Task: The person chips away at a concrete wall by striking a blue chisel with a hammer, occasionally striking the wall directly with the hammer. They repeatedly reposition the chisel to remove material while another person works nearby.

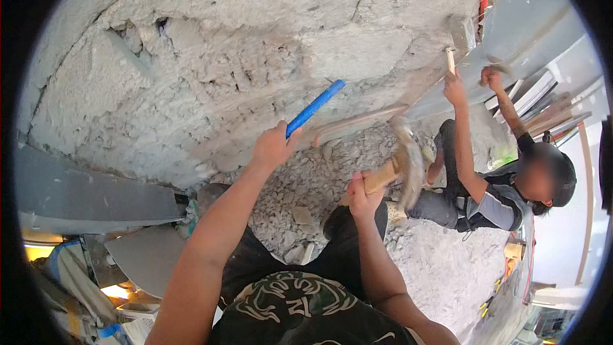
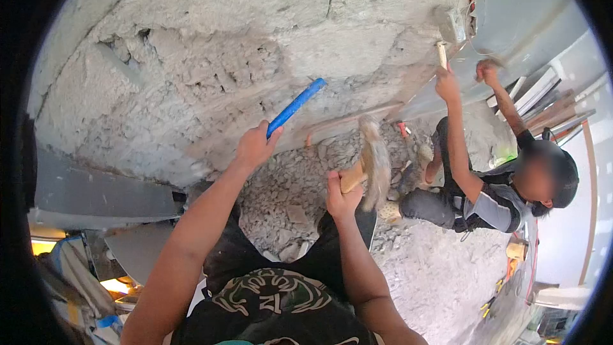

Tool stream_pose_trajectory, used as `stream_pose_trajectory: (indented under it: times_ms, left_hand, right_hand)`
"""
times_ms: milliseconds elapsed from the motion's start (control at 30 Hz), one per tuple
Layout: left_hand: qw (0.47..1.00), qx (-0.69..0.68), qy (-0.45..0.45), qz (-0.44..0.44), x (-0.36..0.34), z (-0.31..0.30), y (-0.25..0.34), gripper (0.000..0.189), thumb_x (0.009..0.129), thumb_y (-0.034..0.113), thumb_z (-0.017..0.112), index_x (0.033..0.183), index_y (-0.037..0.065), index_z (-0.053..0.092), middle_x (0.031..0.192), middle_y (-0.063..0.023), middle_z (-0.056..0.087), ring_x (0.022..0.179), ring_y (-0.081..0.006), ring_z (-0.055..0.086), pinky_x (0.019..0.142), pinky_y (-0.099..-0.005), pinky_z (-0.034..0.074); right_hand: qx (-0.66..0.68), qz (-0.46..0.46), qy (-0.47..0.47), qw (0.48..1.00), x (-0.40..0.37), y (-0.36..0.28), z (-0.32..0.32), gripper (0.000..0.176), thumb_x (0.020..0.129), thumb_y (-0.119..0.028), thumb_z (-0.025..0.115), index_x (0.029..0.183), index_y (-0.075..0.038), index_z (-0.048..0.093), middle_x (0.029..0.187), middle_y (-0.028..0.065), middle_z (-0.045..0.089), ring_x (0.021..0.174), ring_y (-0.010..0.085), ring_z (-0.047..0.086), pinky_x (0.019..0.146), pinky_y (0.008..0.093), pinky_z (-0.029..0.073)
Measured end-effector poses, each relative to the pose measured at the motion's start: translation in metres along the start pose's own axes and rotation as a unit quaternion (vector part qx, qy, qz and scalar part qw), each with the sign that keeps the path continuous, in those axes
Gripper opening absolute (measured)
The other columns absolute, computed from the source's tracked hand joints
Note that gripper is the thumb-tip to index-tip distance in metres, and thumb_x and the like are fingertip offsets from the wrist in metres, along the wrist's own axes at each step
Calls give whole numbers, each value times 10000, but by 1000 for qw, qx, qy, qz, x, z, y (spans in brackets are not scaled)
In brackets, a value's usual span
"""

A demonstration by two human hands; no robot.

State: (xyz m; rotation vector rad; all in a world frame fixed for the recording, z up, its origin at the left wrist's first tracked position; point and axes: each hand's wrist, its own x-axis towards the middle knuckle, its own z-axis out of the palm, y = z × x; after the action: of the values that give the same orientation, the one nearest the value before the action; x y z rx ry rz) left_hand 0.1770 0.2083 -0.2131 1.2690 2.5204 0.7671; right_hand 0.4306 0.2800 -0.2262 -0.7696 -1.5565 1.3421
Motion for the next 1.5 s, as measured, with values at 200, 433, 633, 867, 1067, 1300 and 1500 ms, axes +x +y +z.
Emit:
stream_pose_trajectory:
  times_ms: [200,433,633,867,1067,1300,1500]
  left_hand:
    - [999,34,11,-6,2,-4,-2,550,997,530,480,1003,-13,570,709,-247,658,690,-463,660,625,-547,513]
    - [997,76,18,8,0,-10,2,522,998,516,490,969,1,575,713,-240,664,682,-442,673,610,-535,529]
    - [997,65,26,18,1,-15,6,500,1000,489,506,966,-6,566,705,-246,656,669,-451,664,602,-533,526]
    - [998,62,24,21,4,-16,0,495,1008,482,497,946,-7,550,705,-261,643,683,-477,645,611,-556,505]
    - [999,40,12,2,2,-17,7,495,1005,484,500,933,-2,561,710,-265,645,683,-483,643,616,-559,506]
    - [1000,22,2,-19,5,-20,12,534,1000,499,499,944,-25,589,722,-275,660,706,-476,666,639,-546,531]
    - [999,26,-19,-41,2,-24,18,539,1001,498,495,924,-26,594,714,-269,656,711,-476,661,641,-545,526]
  right_hand:
    - [256,-203,-24,945,38,-28,39,146,963,-125,581,859,-30,543,833,113,602,714,179,567,596,319,444]
    - [60,139,-13,988,55,84,86,154,875,-145,640,797,-24,585,651,49,564,575,143,572,514,300,454]
    - [20,55,49,997,63,76,35,137,882,-126,642,872,-8,574,648,37,548,523,117,519,465,285,412]
    - [263,-172,2,949,66,-42,22,40,956,-67,535,921,-48,540,712,66,517,637,166,481,579,299,405]
    - [32,-281,97,954,64,70,70,58,891,-65,617,848,-25,613,693,107,600,624,210,579,596,358,482]
    - [-124,33,-22,991,55,11,43,223,866,-159,634,711,-2,602,581,50,565,531,144,546,509,332,444]
    - [384,-153,8,910,69,-36,59,84,924,-106,630,855,-58,623,707,48,608,607,172,550,593,303,445]
